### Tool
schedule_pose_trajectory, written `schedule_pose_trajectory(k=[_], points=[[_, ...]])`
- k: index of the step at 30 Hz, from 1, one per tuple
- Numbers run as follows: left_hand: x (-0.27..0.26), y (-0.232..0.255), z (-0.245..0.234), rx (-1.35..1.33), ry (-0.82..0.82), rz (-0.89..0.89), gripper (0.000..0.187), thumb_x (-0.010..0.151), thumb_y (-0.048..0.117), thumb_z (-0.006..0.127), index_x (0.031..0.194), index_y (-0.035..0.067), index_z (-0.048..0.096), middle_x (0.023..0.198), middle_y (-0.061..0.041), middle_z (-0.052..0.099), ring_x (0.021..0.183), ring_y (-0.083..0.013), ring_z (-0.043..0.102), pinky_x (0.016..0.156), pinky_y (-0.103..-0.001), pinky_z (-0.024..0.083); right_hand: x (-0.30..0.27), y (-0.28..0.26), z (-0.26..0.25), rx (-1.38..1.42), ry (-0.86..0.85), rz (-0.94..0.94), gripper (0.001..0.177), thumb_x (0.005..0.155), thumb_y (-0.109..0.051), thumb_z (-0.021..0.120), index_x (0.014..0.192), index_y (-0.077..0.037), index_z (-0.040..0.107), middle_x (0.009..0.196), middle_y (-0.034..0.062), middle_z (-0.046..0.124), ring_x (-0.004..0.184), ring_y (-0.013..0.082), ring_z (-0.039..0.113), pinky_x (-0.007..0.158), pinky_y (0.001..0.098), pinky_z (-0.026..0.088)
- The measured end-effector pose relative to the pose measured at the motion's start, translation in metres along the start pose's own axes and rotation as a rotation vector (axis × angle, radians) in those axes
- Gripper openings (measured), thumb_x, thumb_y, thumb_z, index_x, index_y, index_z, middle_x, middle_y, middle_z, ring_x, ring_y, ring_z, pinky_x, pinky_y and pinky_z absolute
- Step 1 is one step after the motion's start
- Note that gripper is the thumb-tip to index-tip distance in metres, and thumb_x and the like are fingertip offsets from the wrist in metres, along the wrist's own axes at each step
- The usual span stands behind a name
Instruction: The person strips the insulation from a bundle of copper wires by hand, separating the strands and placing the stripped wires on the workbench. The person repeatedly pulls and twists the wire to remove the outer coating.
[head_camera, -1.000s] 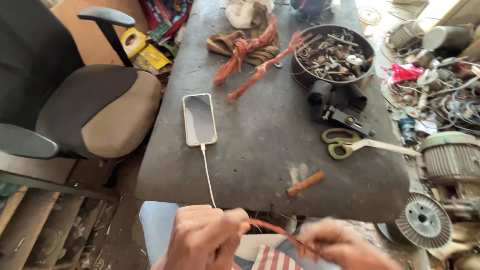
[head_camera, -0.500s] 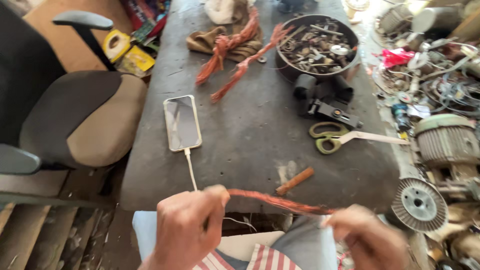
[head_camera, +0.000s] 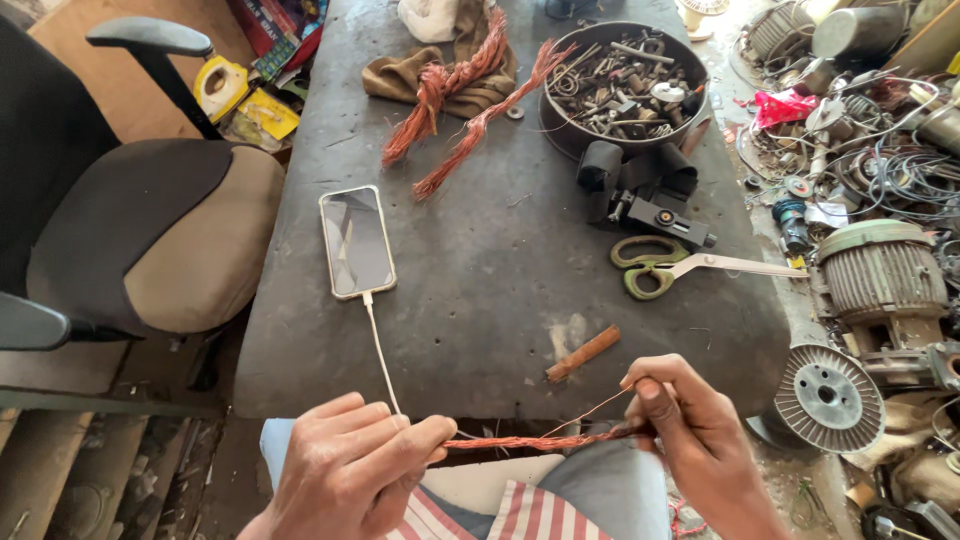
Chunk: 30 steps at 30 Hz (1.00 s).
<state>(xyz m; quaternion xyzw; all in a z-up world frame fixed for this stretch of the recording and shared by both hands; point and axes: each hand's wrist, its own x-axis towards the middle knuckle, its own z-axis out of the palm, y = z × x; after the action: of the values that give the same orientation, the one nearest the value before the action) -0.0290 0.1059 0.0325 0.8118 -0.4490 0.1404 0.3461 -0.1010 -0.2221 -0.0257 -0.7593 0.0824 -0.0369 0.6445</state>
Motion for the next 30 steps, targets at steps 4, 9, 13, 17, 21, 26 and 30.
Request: schedule_pose_trajectory(k=[4, 9, 13, 17, 21, 26, 30], points=[[-0.003, -0.004, -0.004, -0.035, -0.128, -0.078, 0.020, 0.088, 0.017, 0.075, 0.106, 0.008, 0.073, 0.071, 0.001, 0.072, 0.060, -0.0183, 0.065, 0.066, -0.035, 0.047, -0.004, -0.001, -0.007, -0.279, 0.126, -0.211, 0.013, 0.102, -0.010, 0.056, 0.107, -0.004, 0.067, 0.068, 0.0021, 0.064, 0.062, 0.0076, 0.058, 0.058, 0.0242, 0.050], [0.010, 0.002, -0.011, -0.030, -0.332, -0.112, 0.046, 0.093, 0.041, 0.074, 0.122, 0.006, 0.068, 0.106, -0.011, 0.073, 0.102, -0.0295, 0.067, 0.105, -0.046, 0.043, -0.006, -0.020, -0.013, -0.413, 0.156, -0.323, 0.013, 0.100, -0.003, 0.056, 0.107, -0.004, 0.067, 0.070, 0.0016, 0.065, 0.062, 0.0053, 0.059, 0.058, 0.0226, 0.049], [0.022, 0.019, -0.014, 0.017, -0.234, -0.034, 0.068, 0.092, 0.045, 0.069, 0.137, -0.003, 0.056, 0.133, -0.022, 0.063, 0.128, -0.0380, 0.054, 0.112, -0.048, 0.034, -0.004, -0.029, -0.011, -0.491, 0.153, -0.333, 0.017, 0.097, 0.000, 0.057, 0.108, -0.004, 0.068, 0.072, 0.0025, 0.065, 0.063, 0.0057, 0.057, 0.058, 0.0225, 0.047], [0.036, 0.031, -0.006, 0.035, -0.194, 0.078, 0.059, 0.096, 0.039, 0.066, 0.135, -0.004, 0.056, 0.128, -0.018, 0.067, 0.124, -0.0330, 0.062, 0.113, -0.048, 0.038, -0.004, -0.034, -0.008, -0.526, 0.141, -0.350, 0.016, 0.096, 0.002, 0.060, 0.109, -0.004, 0.067, 0.075, 0.0029, 0.067, 0.062, 0.0065, 0.056, 0.058, 0.0223, 0.047], [0.044, 0.034, 0.012, -0.086, -0.470, -0.152, 0.034, 0.101, 0.026, 0.062, 0.123, 0.001, 0.060, 0.092, -0.010, 0.068, 0.092, -0.0301, 0.067, 0.085, -0.042, 0.051, -0.005, -0.034, -0.003, -0.531, 0.125, -0.390, 0.019, 0.095, 0.003, 0.058, 0.111, -0.004, 0.066, 0.077, 0.0041, 0.068, 0.065, 0.0083, 0.059, 0.061, 0.0235, 0.049], [0.033, 0.029, 0.023, -0.187, -0.527, -0.118, 0.015, 0.097, 0.020, 0.065, 0.101, 0.006, 0.066, 0.083, -0.009, 0.069, 0.087, -0.0282, 0.070, 0.071, -0.042, 0.055, 0.004, -0.032, -0.030, -0.541, -0.173, -0.202, 0.030, 0.085, 0.005, 0.060, 0.112, -0.005, 0.068, 0.076, 0.0053, 0.075, 0.064, 0.0137, 0.069, 0.058, 0.0278, 0.056], [0.022, 0.024, 0.023, -0.445, -0.405, 0.018, 0.027, 0.089, 0.012, 0.063, 0.114, 0.005, 0.068, 0.092, -0.013, 0.072, 0.087, -0.0332, 0.071, 0.073, -0.043, 0.056, 0.018, -0.019, -0.045, -0.383, -0.527, -0.180, 0.026, 0.092, 0.003, 0.066, 0.116, -0.006, 0.071, 0.082, 0.0060, 0.077, 0.072, 0.0153, 0.070, 0.064, 0.0296, 0.059]])
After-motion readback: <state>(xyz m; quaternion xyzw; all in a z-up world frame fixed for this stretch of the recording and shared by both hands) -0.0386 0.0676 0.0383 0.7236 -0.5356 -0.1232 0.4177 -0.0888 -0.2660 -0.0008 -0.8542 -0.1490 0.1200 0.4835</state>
